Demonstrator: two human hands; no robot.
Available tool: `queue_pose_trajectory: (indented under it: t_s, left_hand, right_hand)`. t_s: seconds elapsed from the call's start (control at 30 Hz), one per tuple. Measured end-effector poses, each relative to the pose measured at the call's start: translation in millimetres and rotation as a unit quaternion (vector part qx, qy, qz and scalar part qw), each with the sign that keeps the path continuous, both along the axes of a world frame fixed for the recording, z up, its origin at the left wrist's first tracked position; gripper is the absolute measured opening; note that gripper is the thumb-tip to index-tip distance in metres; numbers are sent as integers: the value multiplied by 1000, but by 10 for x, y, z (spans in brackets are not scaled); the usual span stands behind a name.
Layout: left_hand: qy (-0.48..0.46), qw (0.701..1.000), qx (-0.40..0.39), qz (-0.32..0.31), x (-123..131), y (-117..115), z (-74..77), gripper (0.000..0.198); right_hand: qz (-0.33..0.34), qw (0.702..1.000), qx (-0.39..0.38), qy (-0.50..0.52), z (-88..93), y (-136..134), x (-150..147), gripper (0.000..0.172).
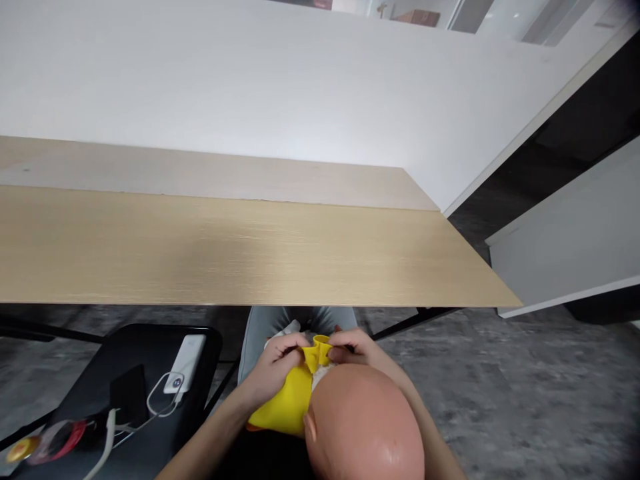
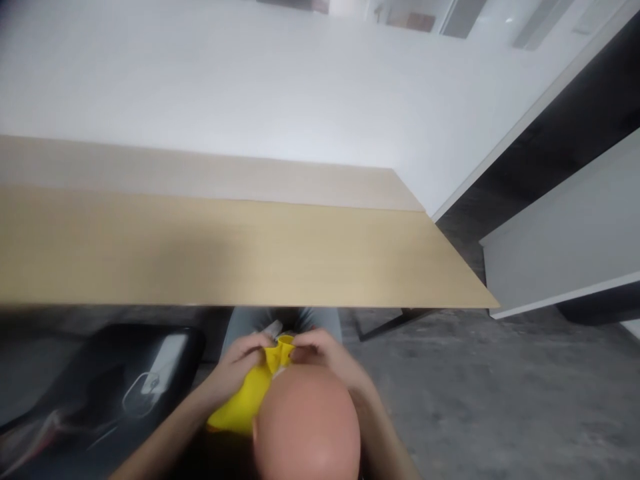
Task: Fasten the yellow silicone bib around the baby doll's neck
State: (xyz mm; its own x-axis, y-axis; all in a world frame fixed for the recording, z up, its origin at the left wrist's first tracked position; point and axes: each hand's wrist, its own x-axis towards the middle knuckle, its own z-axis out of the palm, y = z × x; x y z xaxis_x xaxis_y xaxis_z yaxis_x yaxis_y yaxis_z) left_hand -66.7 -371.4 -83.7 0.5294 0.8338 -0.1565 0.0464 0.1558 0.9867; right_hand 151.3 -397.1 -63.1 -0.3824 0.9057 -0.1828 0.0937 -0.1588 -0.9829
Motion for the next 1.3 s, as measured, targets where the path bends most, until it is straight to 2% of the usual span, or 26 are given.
queue_pose_trajectory:
  t_s: [0.13,0.23,0.33,0.43,0.57,0.7,0.8,0.93,1.0,1.1,1.2,1.3]
  left_hand:
    - [-91,993,-79,-4,-3,-27,-62,9]
    - [-200,970,-136,14,-9,-43,-89,22]
    - [-235,961,-146,28,-17,-35,-110,29]
    - [-199,970,-132,34,-28,-7,-107,22]
    - [-85,991,-103,32,-84,21,-22,12]
    - [18,1000,0,3,-234,6,81,23]
    - [73,996,40,-22,-389,-25,97,29]
    - [125,987,59,-80,-565,-15,87,64]
    - [144,978,77,-127,-611,23,110,71]
    - [163,966,106,-168,-610,80,170,59]
    - [166,965,119,-165,-541,99,181,41]
    - [184,964,132,-136,-466,81,92,31]
  right_hand:
    - [25,1000,8,-3,35,11,-2,35]
    - [40,999,2,-10,79,35,13,38]
    - [23,1000,7,-17,79,42,30,39]
    - [10,1000,-14,-9,57,27,23,40]
    - [-49,998,-37,6,-14,-32,59,39]
    - [-118,993,-31,-11,-139,-167,233,36]
    - [-160,986,-31,-23,-191,-311,373,33]
    - [-165,985,-40,-27,-202,-514,505,27]
    - [-154,987,-40,-34,-227,-617,573,31]
    - [-115,991,-28,-61,-312,-759,662,44]
    - [-91,990,-29,-106,-418,-839,638,64]
    - [-157,982,-18,-107,-498,-824,466,68]
